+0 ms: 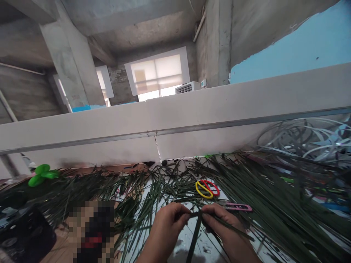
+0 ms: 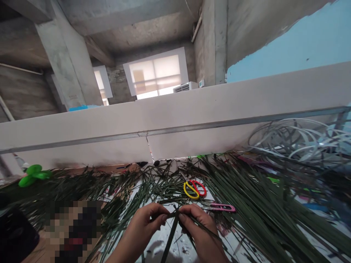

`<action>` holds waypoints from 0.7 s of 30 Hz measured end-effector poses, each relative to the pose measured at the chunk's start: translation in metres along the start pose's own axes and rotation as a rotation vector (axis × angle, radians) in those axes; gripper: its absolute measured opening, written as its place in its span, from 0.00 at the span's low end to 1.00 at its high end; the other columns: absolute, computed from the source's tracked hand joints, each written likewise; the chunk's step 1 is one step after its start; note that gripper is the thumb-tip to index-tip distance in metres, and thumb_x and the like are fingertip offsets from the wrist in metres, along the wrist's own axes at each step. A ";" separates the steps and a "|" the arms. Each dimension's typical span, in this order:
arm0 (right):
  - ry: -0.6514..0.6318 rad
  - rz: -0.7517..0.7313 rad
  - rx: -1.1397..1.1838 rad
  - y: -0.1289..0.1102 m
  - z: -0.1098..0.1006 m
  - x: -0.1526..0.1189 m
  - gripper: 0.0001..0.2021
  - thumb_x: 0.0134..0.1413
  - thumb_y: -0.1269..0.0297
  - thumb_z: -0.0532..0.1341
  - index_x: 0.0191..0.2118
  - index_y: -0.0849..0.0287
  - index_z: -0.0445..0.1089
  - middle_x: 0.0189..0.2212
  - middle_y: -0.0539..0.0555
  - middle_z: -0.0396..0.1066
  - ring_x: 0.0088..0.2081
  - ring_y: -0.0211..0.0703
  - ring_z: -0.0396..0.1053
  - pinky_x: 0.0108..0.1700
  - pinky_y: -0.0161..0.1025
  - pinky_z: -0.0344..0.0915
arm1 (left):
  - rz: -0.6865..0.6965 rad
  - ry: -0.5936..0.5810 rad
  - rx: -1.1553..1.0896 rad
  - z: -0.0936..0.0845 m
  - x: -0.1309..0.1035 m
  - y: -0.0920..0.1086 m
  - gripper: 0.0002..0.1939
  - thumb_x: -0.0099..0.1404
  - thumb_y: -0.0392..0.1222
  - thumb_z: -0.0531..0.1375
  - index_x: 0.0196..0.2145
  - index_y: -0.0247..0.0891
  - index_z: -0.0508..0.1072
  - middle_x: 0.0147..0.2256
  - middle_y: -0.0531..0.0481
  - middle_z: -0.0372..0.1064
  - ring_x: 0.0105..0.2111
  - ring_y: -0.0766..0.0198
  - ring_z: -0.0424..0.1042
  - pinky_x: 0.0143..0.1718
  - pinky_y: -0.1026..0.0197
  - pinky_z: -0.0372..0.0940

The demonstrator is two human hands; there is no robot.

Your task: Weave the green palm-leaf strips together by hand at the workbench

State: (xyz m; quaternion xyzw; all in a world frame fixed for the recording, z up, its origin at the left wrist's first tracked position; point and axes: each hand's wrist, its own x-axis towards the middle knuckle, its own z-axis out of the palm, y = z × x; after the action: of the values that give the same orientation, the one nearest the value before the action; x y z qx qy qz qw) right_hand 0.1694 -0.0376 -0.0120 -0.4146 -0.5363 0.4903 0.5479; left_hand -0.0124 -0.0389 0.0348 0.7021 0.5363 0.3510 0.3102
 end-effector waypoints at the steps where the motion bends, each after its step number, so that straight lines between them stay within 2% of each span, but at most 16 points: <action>1: 0.008 0.019 0.036 0.000 0.000 0.001 0.10 0.48 0.53 0.66 0.31 0.54 0.76 0.26 0.49 0.71 0.30 0.44 0.65 0.32 0.37 0.64 | 0.011 0.013 0.076 -0.003 0.001 -0.001 0.09 0.60 0.38 0.57 0.30 0.40 0.78 0.27 0.51 0.72 0.29 0.61 0.68 0.31 0.63 0.57; 5: 0.008 0.029 0.115 0.001 0.000 0.003 0.10 0.47 0.53 0.68 0.30 0.55 0.77 0.25 0.49 0.72 0.29 0.43 0.65 0.32 0.37 0.63 | 0.037 0.074 0.235 -0.006 0.003 -0.005 0.08 0.62 0.38 0.56 0.29 0.40 0.75 0.26 0.51 0.71 0.29 0.60 0.68 0.31 0.63 0.55; 9: -0.034 0.063 0.150 -0.001 0.001 0.001 0.12 0.45 0.53 0.70 0.31 0.55 0.77 0.24 0.48 0.71 0.27 0.41 0.64 0.31 0.36 0.62 | 0.014 0.201 0.214 0.002 0.002 -0.011 0.09 0.67 0.42 0.53 0.29 0.40 0.69 0.25 0.53 0.68 0.26 0.61 0.65 0.30 0.62 0.53; 12: -0.087 0.066 0.175 -0.003 0.004 -0.001 0.12 0.45 0.53 0.70 0.31 0.55 0.78 0.23 0.48 0.70 0.27 0.39 0.63 0.31 0.35 0.61 | -0.034 0.237 0.022 0.012 0.003 -0.015 0.12 0.69 0.48 0.51 0.29 0.41 0.65 0.22 0.56 0.62 0.23 0.63 0.62 0.27 0.63 0.53; 15: -0.174 0.074 0.208 -0.003 0.006 -0.004 0.12 0.46 0.52 0.70 0.30 0.56 0.78 0.22 0.47 0.68 0.26 0.38 0.62 0.29 0.34 0.59 | -0.051 0.177 -0.262 0.022 0.004 -0.018 0.15 0.67 0.53 0.53 0.29 0.41 0.64 0.20 0.58 0.58 0.20 0.65 0.58 0.22 0.64 0.53; 18: -0.204 0.083 0.226 -0.003 0.008 -0.004 0.13 0.46 0.52 0.71 0.29 0.57 0.77 0.22 0.47 0.68 0.26 0.38 0.62 0.29 0.34 0.60 | -0.026 0.122 -0.475 0.028 0.006 -0.016 0.15 0.63 0.53 0.58 0.30 0.38 0.67 0.22 0.56 0.61 0.22 0.66 0.59 0.22 0.65 0.54; 21: -0.173 0.091 0.228 -0.001 0.006 -0.001 0.12 0.46 0.53 0.71 0.31 0.57 0.78 0.23 0.48 0.70 0.27 0.39 0.64 0.30 0.34 0.61 | -0.032 0.102 -0.597 0.028 0.008 -0.014 0.16 0.59 0.53 0.62 0.32 0.36 0.70 0.24 0.54 0.64 0.24 0.66 0.61 0.23 0.66 0.56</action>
State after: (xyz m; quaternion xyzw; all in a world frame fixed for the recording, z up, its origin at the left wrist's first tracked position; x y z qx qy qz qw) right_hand 0.1635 -0.0393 -0.0105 -0.3296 -0.5030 0.6063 0.5204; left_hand 0.0048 -0.0296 0.0092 0.5529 0.4351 0.5231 0.4810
